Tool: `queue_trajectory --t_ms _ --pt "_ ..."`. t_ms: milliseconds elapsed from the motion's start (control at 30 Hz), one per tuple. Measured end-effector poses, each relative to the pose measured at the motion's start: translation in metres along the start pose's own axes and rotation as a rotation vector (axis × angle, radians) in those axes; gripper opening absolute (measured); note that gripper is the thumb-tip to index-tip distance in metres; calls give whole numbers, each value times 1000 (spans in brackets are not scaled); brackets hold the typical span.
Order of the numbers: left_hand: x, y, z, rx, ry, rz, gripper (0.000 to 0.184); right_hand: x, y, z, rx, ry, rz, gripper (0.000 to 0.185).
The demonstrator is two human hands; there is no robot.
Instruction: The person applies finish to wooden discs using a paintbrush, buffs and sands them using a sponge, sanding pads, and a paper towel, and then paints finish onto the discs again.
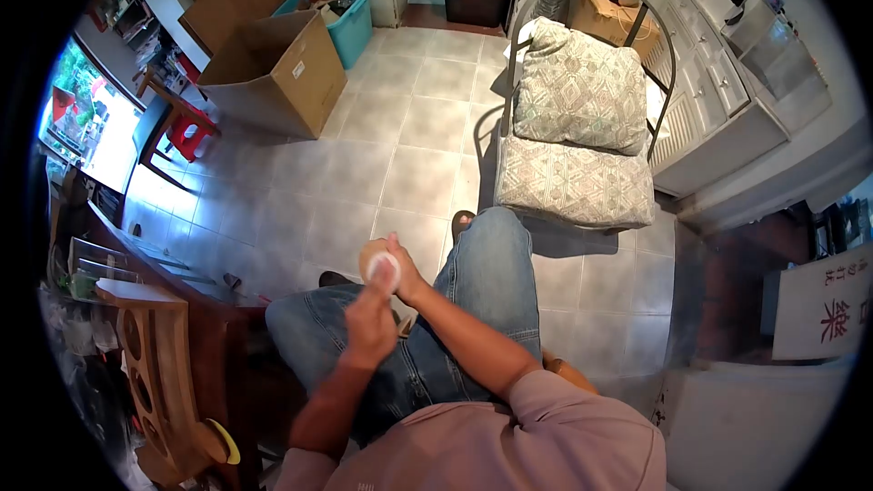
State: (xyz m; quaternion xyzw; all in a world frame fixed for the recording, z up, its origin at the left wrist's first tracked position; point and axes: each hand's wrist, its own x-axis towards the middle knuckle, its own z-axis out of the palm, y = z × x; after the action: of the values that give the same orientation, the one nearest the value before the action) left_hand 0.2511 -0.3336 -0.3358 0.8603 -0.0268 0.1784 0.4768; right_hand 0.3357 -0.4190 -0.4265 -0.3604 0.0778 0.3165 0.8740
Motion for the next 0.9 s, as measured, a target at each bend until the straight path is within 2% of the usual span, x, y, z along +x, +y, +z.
queue_trajectory --t_ms 67,100,133,233,333,367,467,500,567,600,633,767,867,900 --pt "-4 8 1 -17 -51 35 40 1 -1 -14 -81 -57 -28 68" --pt "9 3 0 -63 6 -90 40 -3 -3 -13 -155 -78 -47 66" --pt "4 5 2 -44 6 -34 41 -5 -4 -9 -228 -101 -71 64" --pt "-7 11 16 28 -34 174 43 6 -12 -11 28 67 15 60" --pt "19 -7 10 -92 52 -112 43 -3 1 -9 -175 -70 -227 56" --pt "11 3 12 -131 35 -226 43 5 7 -19 -158 -120 -204 55" --pt "-7 8 21 15 25 84 43 -9 -14 -3 -27 42 -95 53" --pt "-5 -4 16 -49 -10 -118 41 1 5 -18 -135 -15 -193 54" --pt "-12 -1 13 -3 -31 -157 39 2 17 -22 -243 -52 -224 54" --pt "-7 -1 14 17 -30 -161 38 7 10 -17 -306 -82 -252 54" --pt "-15 4 20 61 7 101 39 4 6 -15 -263 36 -249 55" --pt "5 -1 7 -13 20 -140 42 2 11 -13 -419 -73 -285 56" --pt "-20 17 23 94 12 145 43 1 -4 -15 -268 1 -207 56" --pt "-15 17 20 40 19 8 42 -2 -3 -15 -310 -26 -216 56"
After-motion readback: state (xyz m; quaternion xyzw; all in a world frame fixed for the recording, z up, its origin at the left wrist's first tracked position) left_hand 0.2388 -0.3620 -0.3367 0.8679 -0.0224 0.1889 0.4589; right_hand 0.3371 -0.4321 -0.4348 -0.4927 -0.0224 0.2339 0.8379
